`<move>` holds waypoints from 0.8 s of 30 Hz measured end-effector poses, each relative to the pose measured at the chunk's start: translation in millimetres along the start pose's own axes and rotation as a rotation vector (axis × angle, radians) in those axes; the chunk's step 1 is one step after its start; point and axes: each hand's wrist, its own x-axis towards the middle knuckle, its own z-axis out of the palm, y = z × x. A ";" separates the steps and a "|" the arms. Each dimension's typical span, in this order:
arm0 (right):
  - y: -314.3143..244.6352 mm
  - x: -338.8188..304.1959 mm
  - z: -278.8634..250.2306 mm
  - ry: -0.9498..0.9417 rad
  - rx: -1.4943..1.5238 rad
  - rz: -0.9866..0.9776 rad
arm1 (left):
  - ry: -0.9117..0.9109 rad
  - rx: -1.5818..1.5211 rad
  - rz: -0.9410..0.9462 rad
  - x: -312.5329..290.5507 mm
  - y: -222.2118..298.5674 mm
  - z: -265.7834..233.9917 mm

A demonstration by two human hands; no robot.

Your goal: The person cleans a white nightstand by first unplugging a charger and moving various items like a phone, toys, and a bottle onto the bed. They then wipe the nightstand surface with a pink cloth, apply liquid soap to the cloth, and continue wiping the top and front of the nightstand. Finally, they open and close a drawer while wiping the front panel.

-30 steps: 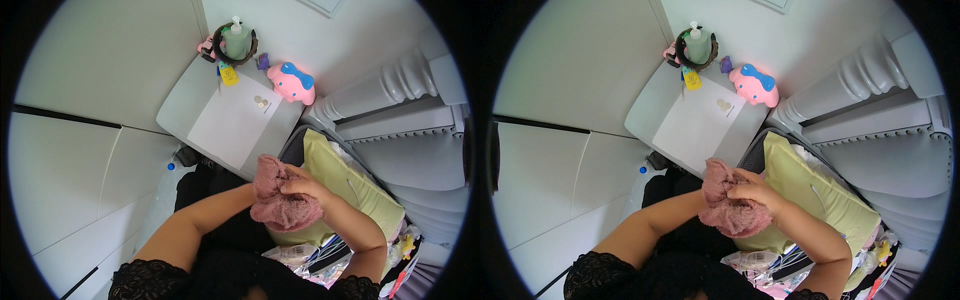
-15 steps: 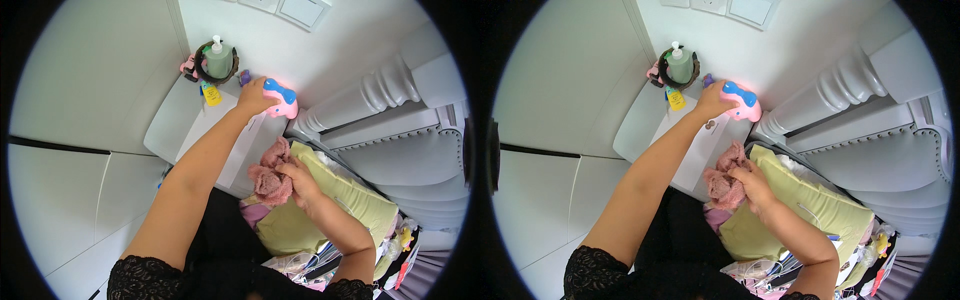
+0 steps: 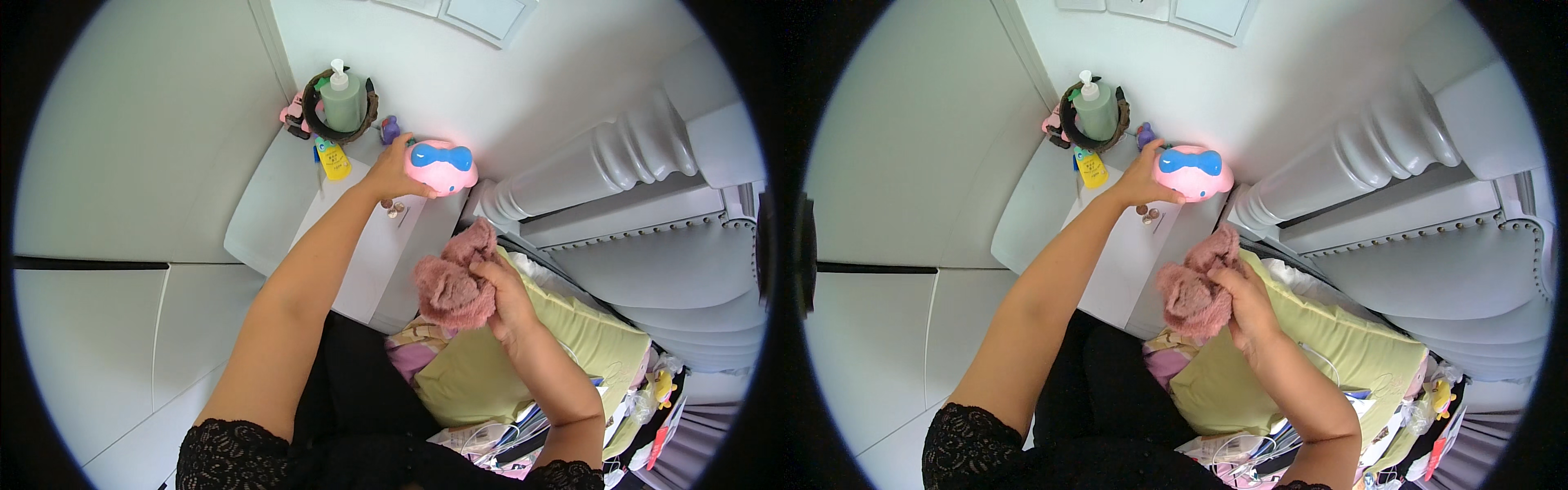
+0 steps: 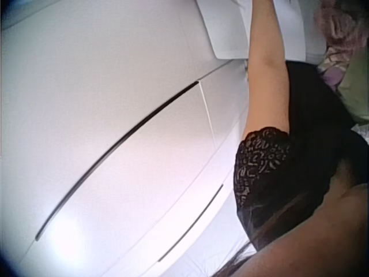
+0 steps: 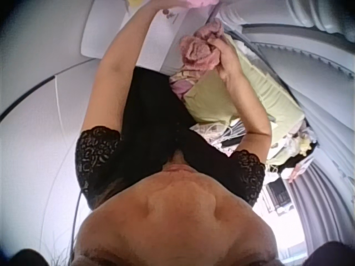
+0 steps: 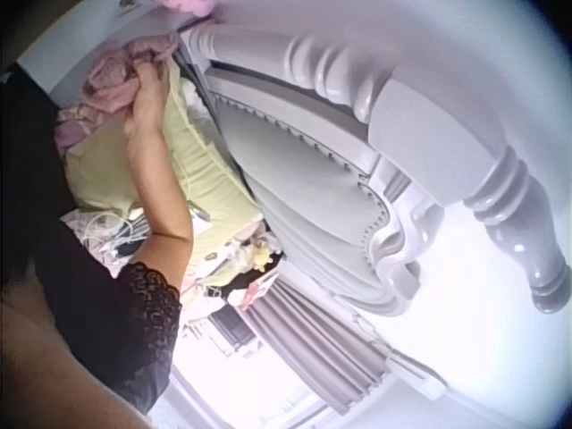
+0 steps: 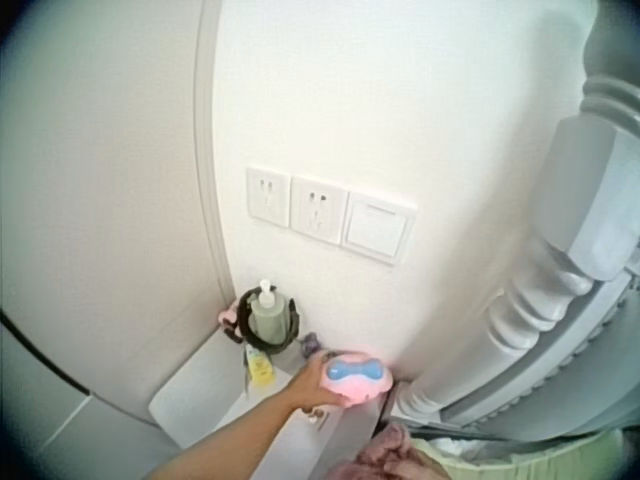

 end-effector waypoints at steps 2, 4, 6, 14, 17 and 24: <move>-2.4 8.7 -1.9 0.012 0.019 -0.036 | -0.025 -0.090 -0.074 7.5 -1.8 3.0; -11.0 13.3 3.7 0.031 -0.015 -0.081 | -0.049 -0.137 -0.127 9.8 -0.8 3.6; -18.5 19.7 7.1 0.090 -0.084 -0.138 | -0.074 -0.140 -0.160 8.5 3.8 1.4; -59.2 90.1 43.6 0.168 -0.845 -1.087 | -0.171 -0.180 -0.118 -25.9 2.4 -30.5; -64.5 129.6 75.8 -0.156 -1.154 -1.184 | -0.292 -0.246 -0.087 -32.4 3.5 -39.3; -55.0 197.5 47.9 0.013 -1.171 -0.261 | -0.309 -0.289 -0.206 -37.4 5.7 -41.8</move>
